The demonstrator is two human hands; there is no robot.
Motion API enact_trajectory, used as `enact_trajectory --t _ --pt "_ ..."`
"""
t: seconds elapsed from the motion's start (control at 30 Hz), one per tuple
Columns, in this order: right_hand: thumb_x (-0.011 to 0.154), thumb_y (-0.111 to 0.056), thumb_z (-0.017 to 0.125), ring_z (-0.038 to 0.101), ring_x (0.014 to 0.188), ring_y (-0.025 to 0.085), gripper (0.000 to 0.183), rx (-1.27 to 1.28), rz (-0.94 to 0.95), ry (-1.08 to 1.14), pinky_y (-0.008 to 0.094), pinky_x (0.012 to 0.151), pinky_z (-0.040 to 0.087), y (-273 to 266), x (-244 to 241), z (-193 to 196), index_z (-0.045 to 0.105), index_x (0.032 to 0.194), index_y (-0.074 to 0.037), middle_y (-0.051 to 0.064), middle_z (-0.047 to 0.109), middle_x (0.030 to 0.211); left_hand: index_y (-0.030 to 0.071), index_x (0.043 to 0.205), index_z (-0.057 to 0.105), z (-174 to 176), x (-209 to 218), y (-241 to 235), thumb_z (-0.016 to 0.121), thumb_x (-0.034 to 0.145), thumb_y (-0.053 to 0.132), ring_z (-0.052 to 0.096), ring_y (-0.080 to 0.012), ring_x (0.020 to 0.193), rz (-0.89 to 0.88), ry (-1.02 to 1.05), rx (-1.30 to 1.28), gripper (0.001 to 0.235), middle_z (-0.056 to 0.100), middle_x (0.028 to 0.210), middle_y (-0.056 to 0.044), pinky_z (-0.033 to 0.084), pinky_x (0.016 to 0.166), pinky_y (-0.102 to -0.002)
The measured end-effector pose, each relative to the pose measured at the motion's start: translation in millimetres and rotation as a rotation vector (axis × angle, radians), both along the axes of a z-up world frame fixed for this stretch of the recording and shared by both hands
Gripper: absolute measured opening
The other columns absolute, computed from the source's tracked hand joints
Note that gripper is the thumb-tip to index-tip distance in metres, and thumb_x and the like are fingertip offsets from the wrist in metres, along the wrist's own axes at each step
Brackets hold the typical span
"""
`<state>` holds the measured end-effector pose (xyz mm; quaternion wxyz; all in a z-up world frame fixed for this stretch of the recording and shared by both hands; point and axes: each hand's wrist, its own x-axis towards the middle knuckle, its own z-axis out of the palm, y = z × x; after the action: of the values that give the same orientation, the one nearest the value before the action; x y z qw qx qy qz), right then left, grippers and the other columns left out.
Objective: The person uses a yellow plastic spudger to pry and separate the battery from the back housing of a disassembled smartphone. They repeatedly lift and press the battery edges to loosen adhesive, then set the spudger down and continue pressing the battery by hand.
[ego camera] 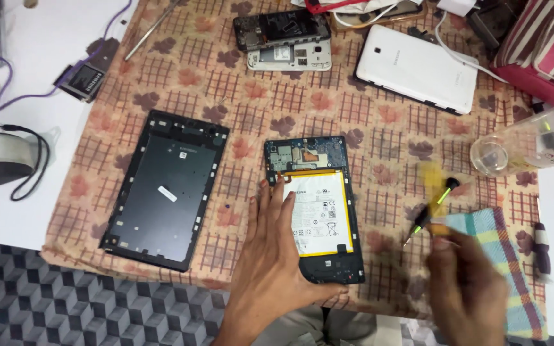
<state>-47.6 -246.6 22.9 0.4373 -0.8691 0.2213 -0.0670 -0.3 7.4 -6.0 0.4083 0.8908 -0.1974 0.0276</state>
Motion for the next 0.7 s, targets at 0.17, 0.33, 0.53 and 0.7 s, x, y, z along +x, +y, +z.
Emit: enact_trajectory --t 0.17,0.33,0.53,0.7 --pt "0.092 -0.041 0.076 0.058 0.049 0.016 0.05 -0.283 -0.133 0.228 0.035 0.046 0.045 -10 24 9 0.072 0.084 0.008 0.015 0.064 0.057 -0.011 0.147 0.014 -2 1 -2 0.1 0.044 0.052 0.011 -0.0602 0.147 -0.005 0.027 0.005 0.149 0.015 0.158 -0.039 0.017 0.119 -0.064" --pt "0.086 -0.04 0.08 0.063 0.047 0.02 0.049 -0.369 -0.102 0.361 0.036 0.048 0.047 0 51 17 0.073 0.089 0.009 0.018 0.067 0.059 -0.011 0.146 0.015 0 1 -3 0.101 0.044 0.052 0.012 -0.0593 0.148 0.002 0.031 -0.002 0.148 0.016 0.158 -0.037 0.015 0.119 -0.067" --pt "0.084 -0.019 0.081 0.055 0.053 0.012 0.026 0.078 -0.1 -0.015 0.028 0.046 0.038 0 43 10 0.078 0.1 0.002 0.009 0.071 0.073 -0.013 0.144 0.015 0 3 0 0.101 0.043 0.054 0.009 -0.0605 0.146 -0.014 0.055 -0.007 0.148 0.015 0.157 -0.037 0.015 0.118 -0.067" --pt "0.082 -0.007 0.073 0.067 0.063 0.006 0.021 0.251 0.033 -0.337 0.023 0.054 0.054 23 45 -19 0.069 0.101 0.002 0.005 0.076 0.084 -0.012 0.144 0.015 -4 4 -1 0.101 0.043 0.053 0.009 -0.0599 0.147 -0.02 0.089 0.011 0.148 0.015 0.156 -0.038 0.014 0.117 -0.067"
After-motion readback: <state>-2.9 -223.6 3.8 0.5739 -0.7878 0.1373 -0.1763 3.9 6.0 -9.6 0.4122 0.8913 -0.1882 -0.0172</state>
